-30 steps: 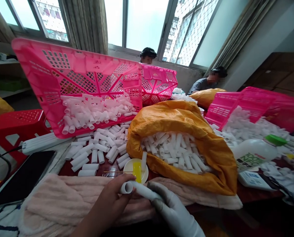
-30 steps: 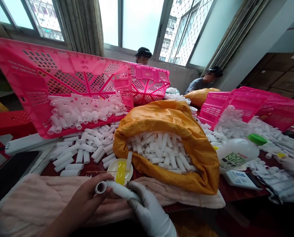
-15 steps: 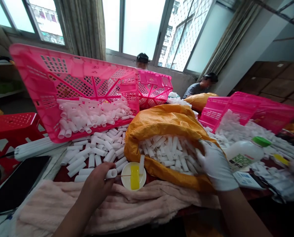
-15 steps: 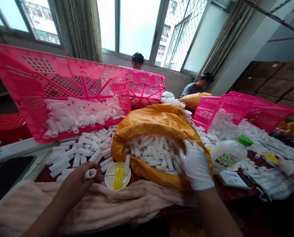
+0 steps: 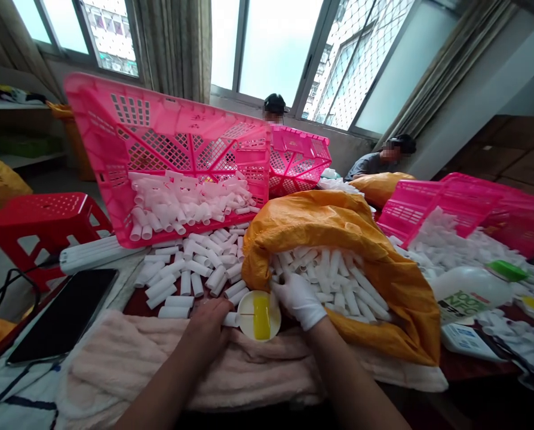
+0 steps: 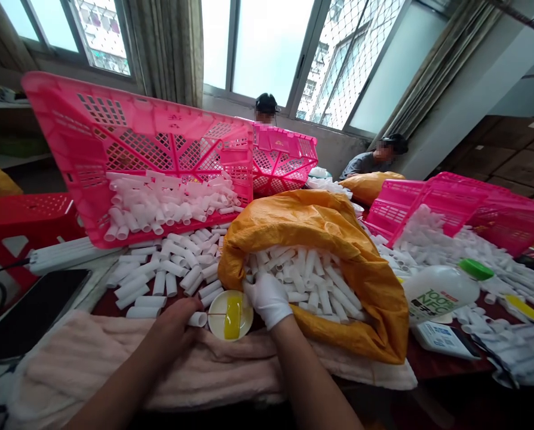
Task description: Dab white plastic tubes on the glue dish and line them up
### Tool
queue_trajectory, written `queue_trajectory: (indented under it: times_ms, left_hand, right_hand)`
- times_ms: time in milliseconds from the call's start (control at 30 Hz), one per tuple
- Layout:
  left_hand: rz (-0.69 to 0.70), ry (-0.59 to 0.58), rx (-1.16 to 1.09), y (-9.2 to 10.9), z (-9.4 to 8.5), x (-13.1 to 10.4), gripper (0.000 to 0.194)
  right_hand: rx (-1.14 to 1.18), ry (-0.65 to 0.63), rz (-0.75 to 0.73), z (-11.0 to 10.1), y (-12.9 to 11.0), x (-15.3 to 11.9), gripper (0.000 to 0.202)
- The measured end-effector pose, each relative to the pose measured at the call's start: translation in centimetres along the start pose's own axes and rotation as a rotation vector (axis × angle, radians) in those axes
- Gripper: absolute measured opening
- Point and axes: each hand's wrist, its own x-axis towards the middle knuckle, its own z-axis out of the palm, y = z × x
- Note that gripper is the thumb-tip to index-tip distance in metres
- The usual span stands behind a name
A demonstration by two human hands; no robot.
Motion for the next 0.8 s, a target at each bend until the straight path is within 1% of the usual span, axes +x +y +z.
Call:
queue_trajectory:
  times_ms: [67,133,200,300,367,433,500,567,633,700,733,800]
  left_hand:
    - [0.007,-0.008,-0.003,0.2,-0.1,0.0,0.028]
    - [0.014,-0.008,-0.008,0.2,-0.2,-0.1,0.028]
    - [0.012,-0.001,-0.013,0.1,-0.1,-0.1,0.028]
    - [-0.001,-0.009,-0.005,-0.2,0.1,-0.2,0.028]
    - [-0.009,-0.017,0.019,-0.4,0.2,-0.2,0.028]
    - [-0.012,-0.023,0.042,-0.5,0.2,-0.2,0.028]
    - [-0.012,-0.031,0.06,-0.4,0.2,-0.2,0.028]
    - [-0.006,-0.04,0.075,-0.4,0.3,-0.2,0.027]
    - [0.003,-0.039,0.09,-0.3,0.4,-0.2,0.027]
    - [0.005,-0.03,0.096,-0.3,0.4,-0.1,0.026]
    - [0.003,-0.029,0.097,-0.3,0.5,-0.1,0.025]
    - [-0.008,-0.033,0.1,-0.3,0.4,-0.1,0.025]
  right_hand:
    - [0.062,-0.066,-0.044,-1.1,0.2,-0.3,0.03]
    - [0.207,-0.116,-0.04,-2.0,0.6,-0.7,0.033]
    - [0.406,-0.156,0.022,-2.3,1.2,-1.0,0.035]
    - [0.679,-0.206,0.11,-1.8,2.4,-1.3,0.037]
    - [0.797,-0.206,0.137,-1.6,3.2,-1.7,0.038]
    - [0.857,-0.149,0.134,-2.2,3.9,-2.7,0.039]
    - [0.779,-0.097,0.101,-3.5,4.3,-4.3,0.037]
    - [0.554,-0.114,0.046,-4.8,4.7,-6.1,0.029]
    - [0.278,-0.163,-0.018,-5.2,5.2,-7.6,0.021]
    - [0.075,-0.18,-0.083,-4.5,5.8,-8.5,0.015]
    - [0.018,-0.161,-0.099,-3.9,6.1,-8.6,0.015]
    - [0.022,-0.056,-0.103,-2.7,6.4,-8.5,0.016]
